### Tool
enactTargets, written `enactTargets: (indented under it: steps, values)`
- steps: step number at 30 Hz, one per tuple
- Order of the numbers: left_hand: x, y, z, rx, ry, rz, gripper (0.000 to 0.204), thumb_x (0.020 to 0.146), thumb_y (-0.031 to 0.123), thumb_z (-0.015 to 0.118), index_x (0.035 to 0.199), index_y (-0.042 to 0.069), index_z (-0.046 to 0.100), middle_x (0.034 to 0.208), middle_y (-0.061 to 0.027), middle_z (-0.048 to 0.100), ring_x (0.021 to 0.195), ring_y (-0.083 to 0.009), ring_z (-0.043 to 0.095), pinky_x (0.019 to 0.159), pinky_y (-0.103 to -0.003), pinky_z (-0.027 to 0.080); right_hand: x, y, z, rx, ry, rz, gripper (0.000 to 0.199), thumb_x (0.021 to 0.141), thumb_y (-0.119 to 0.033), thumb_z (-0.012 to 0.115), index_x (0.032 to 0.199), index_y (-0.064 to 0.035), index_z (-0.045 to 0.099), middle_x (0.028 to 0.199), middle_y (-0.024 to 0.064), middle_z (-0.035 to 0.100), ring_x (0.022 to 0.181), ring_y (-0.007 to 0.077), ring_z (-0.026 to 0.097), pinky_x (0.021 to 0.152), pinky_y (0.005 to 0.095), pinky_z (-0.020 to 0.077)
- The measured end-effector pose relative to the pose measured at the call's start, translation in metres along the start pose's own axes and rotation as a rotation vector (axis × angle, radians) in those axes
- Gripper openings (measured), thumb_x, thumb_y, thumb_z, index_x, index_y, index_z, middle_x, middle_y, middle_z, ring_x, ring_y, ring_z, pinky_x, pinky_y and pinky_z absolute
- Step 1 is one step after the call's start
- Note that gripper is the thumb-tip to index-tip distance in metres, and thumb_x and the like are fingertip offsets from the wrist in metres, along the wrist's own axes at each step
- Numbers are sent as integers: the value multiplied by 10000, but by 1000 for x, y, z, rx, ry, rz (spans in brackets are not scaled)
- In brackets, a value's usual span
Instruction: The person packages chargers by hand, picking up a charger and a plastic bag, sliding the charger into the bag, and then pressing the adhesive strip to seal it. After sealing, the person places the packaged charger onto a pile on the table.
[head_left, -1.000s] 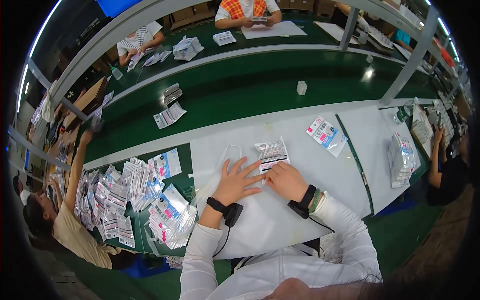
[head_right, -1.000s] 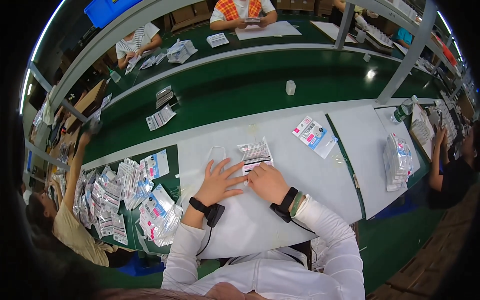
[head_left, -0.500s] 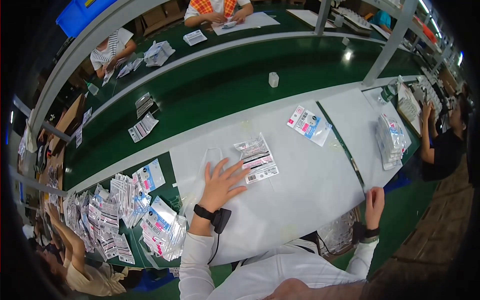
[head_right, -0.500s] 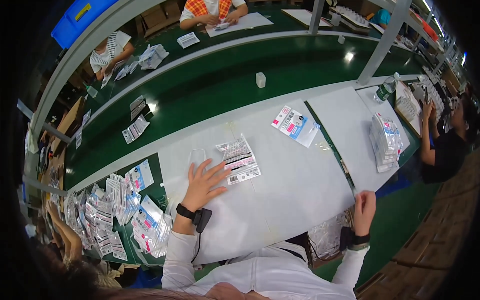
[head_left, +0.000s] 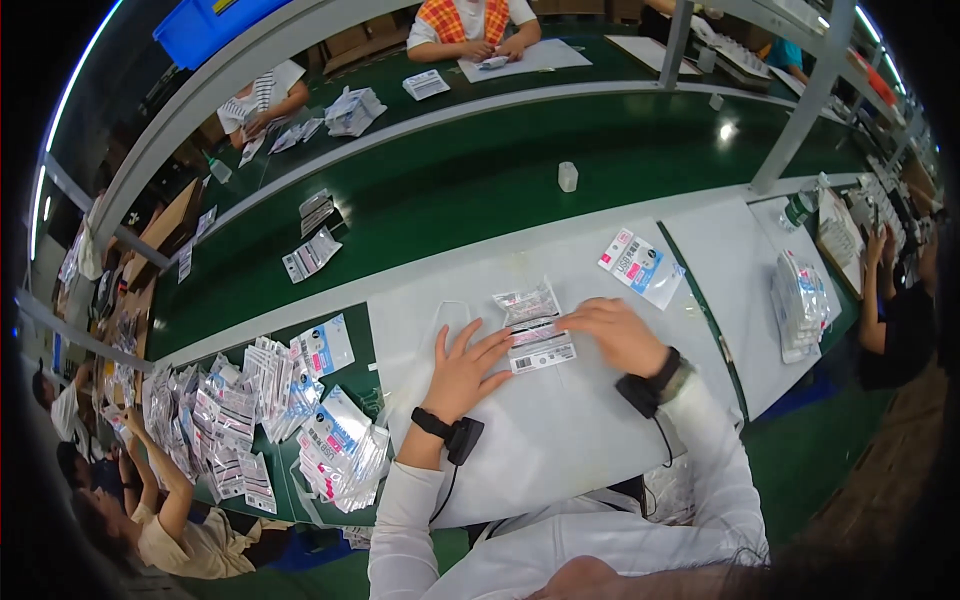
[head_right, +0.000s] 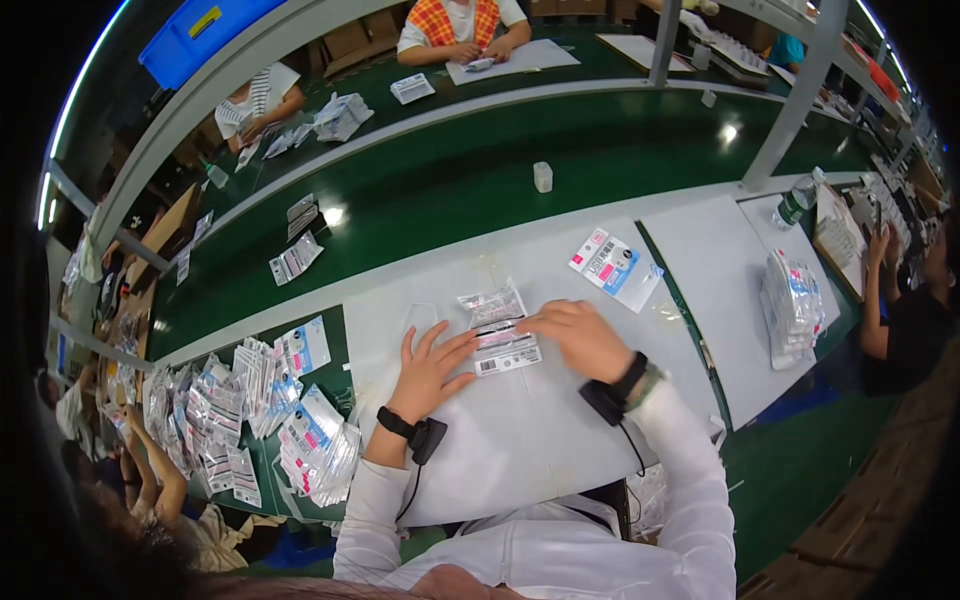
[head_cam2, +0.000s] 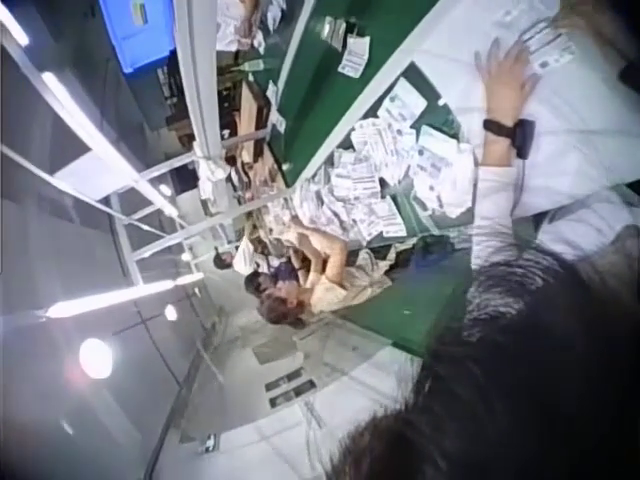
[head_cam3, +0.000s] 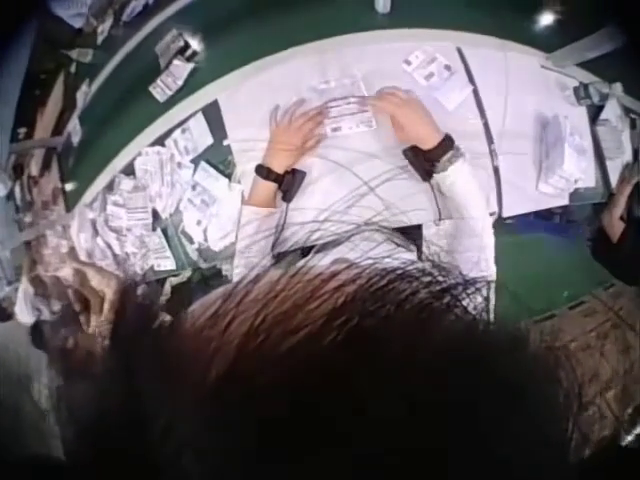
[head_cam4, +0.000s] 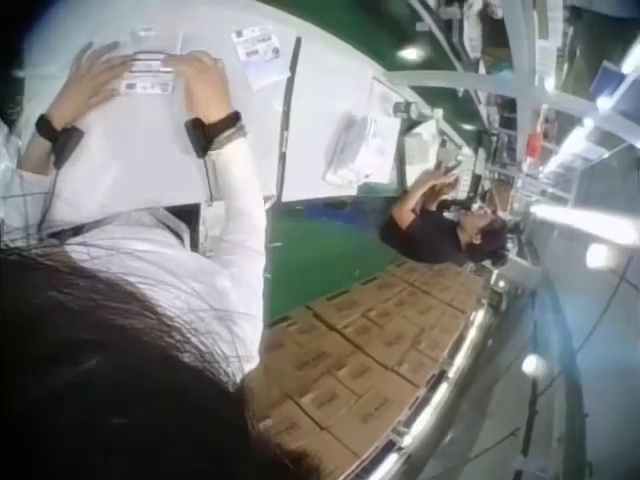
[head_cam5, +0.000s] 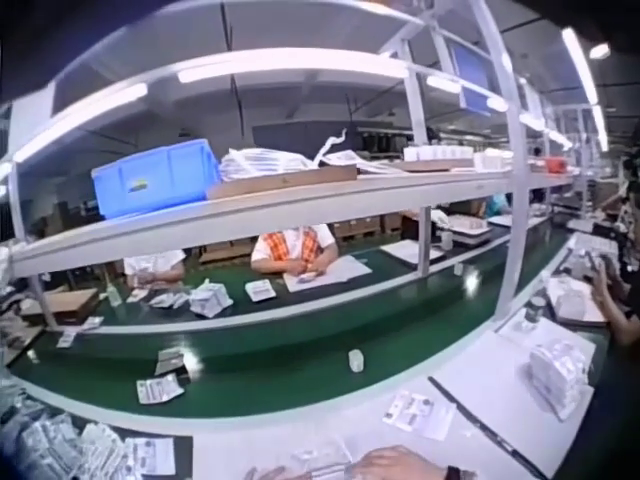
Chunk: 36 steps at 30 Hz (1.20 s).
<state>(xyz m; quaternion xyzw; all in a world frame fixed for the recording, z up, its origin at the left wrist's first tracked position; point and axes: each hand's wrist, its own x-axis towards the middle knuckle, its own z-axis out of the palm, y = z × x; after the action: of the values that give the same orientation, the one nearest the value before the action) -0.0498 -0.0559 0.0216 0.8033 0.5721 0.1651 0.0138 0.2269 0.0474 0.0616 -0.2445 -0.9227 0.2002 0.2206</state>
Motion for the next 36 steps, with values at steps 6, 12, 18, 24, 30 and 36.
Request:
enactTargets:
  steps: [6,12,18,24,30,36]
  values:
    - [3,2,-5,-91,7,-65,419,851,411,640,1238,251,614,1333,98,547,1321,-202,378,1116,-550,104,13,34,16,-66,-115,-29,508,747,-45,606,1216,-236,640,1052,13,652,1055,189,545,870,336,365]
    - [13,10,0,-125,69,-141,345,816,360,688,1139,241,669,1215,98,613,1234,-185,461,1103,-527,135,9,28,16,66,-11,82,481,720,-279,745,1194,-264,658,1025,-19,658,1046,183,528,889,339,355]
    - [22,11,12,-158,199,-236,302,763,280,736,1060,247,696,1072,50,625,1131,-163,516,1086,-506,185,15,28,25,49,-1,135,452,722,-258,760,1166,-246,676,1055,-15,624,1056,202,524,923,350,362]
    - [20,15,4,-53,229,-134,216,767,251,730,980,239,700,1098,36,605,1116,-160,518,1080,-497,205,13,19,19,-88,47,14,307,763,-168,721,1068,-206,709,1116,-11,591,1033,191,538,878,351,412]
    - [15,11,-3,-62,307,-213,126,788,179,700,908,214,707,1139,42,591,1107,-178,516,1078,-490,202,4,39,17,-74,45,166,278,779,-122,691,1051,-180,705,1173,22,569,1077,222,533,910,383,427]
    - [13,-2,3,-186,400,-264,95,817,161,667,899,185,709,1124,27,607,1101,-205,528,1038,-458,258,65,20,16,-52,128,-81,608,721,-157,740,1293,-150,536,1234,111,554,1150,315,507,983,424,402]
